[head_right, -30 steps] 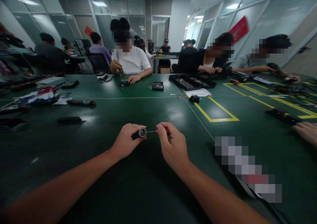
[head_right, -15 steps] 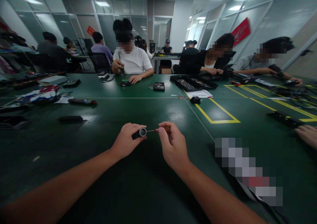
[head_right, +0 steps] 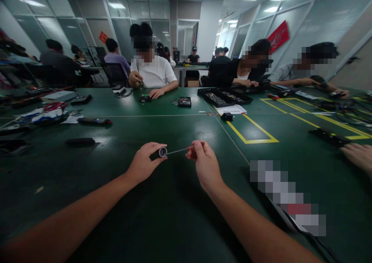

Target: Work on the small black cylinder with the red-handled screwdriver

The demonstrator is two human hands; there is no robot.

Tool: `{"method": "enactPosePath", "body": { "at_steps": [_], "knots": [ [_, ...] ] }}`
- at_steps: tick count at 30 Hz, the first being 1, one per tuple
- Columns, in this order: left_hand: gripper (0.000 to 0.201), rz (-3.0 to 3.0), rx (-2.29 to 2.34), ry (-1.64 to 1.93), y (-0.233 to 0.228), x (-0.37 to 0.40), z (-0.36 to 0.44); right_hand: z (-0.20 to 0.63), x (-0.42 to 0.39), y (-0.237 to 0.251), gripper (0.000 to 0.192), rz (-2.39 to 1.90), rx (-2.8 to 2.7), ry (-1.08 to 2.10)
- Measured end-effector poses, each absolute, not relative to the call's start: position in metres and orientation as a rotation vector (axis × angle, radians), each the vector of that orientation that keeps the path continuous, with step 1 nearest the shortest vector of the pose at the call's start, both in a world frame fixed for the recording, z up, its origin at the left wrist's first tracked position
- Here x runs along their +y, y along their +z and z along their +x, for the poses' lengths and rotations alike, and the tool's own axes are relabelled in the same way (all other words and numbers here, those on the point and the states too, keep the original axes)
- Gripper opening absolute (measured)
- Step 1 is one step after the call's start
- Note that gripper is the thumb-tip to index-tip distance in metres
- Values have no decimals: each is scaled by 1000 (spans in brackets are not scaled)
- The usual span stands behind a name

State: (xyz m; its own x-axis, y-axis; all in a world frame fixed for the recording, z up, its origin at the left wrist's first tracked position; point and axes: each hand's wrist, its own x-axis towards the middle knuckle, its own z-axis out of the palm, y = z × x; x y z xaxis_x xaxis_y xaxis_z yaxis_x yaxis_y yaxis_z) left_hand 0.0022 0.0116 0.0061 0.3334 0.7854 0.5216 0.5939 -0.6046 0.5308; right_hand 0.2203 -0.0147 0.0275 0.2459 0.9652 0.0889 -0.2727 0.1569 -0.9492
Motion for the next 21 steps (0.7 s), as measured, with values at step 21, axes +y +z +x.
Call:
{"method": "enactPosePath", "body": {
  "at_steps": [21],
  "knots": [
    [39,2380,1216,1086,6,4,8,216,-37,41,37,-1194,-1323,759]
  ]
}}
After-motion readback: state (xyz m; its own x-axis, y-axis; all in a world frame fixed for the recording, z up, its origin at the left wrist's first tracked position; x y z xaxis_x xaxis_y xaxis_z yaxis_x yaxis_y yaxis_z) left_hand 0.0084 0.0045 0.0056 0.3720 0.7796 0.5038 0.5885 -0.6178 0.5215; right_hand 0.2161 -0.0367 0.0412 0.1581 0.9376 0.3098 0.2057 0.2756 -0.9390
